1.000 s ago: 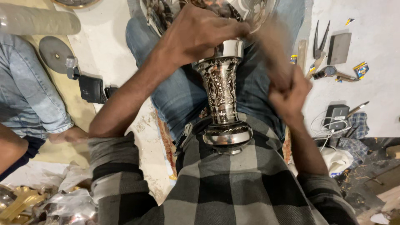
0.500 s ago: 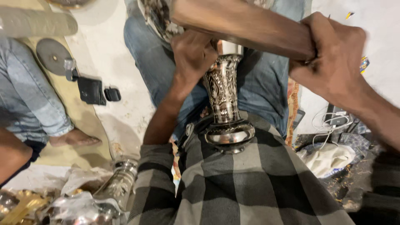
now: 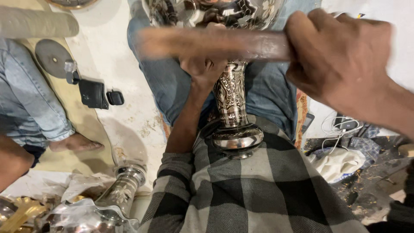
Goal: The person sits on the floor and repeatedly strikes the rim of a silver-colored metal trophy with a wooden mallet. They hold the trophy steady with their left hand while hammering with their right hand, rotating the object slightly to work around the circumference.
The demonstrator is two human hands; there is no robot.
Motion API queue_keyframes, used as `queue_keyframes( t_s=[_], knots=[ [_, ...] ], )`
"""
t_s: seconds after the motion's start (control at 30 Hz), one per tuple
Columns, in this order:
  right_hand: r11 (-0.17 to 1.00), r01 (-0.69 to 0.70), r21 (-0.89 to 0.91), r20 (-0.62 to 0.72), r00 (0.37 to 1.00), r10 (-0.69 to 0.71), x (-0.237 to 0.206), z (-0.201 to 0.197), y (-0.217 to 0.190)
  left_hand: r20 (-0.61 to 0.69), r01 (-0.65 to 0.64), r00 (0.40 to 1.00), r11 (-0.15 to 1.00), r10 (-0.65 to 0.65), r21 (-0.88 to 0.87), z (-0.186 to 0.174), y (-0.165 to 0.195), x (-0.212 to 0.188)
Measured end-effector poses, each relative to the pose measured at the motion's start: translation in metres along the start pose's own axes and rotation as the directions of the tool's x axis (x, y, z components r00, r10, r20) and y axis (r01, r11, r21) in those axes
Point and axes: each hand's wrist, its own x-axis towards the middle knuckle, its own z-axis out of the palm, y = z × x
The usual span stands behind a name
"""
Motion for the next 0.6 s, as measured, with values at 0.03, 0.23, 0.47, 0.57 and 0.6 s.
queue_keyframes(
  t_s=[0.03, 0.23, 0.47, 0.57, 0.6],
  knots=[
    [0.988, -0.020, -0.153, 0.031, 0.999, 0.025, 0.000, 0.000, 0.001, -0.006, 0.000, 1.000, 1.000, 0.000, -0.018, -0.001, 0.001, 0.000],
    [0.995, -0.057, -0.078, 0.128, 0.990, 0.067, 0.002, -0.002, -0.001, -0.055, 0.070, 0.996, 0.997, -0.072, -0.028, -0.006, 0.013, 0.004],
    [0.983, 0.013, 0.183, -0.058, 0.998, -0.003, 0.017, -0.017, 0.002, -0.105, 0.175, 0.980, 0.982, -0.167, 0.070, -0.006, 0.013, 0.004],
    [0.997, 0.028, 0.068, -0.036, 0.999, -0.026, 0.019, -0.024, 0.001, -0.021, 0.127, 0.992, 0.992, -0.127, 0.016, -0.009, 0.016, 0.004],
    [0.994, 0.051, -0.093, -0.040, 0.998, -0.055, 0.019, -0.025, 0.000, -0.027, 0.121, 0.992, 0.993, -0.121, 0.003, -0.009, 0.018, 0.005]
  ],
)
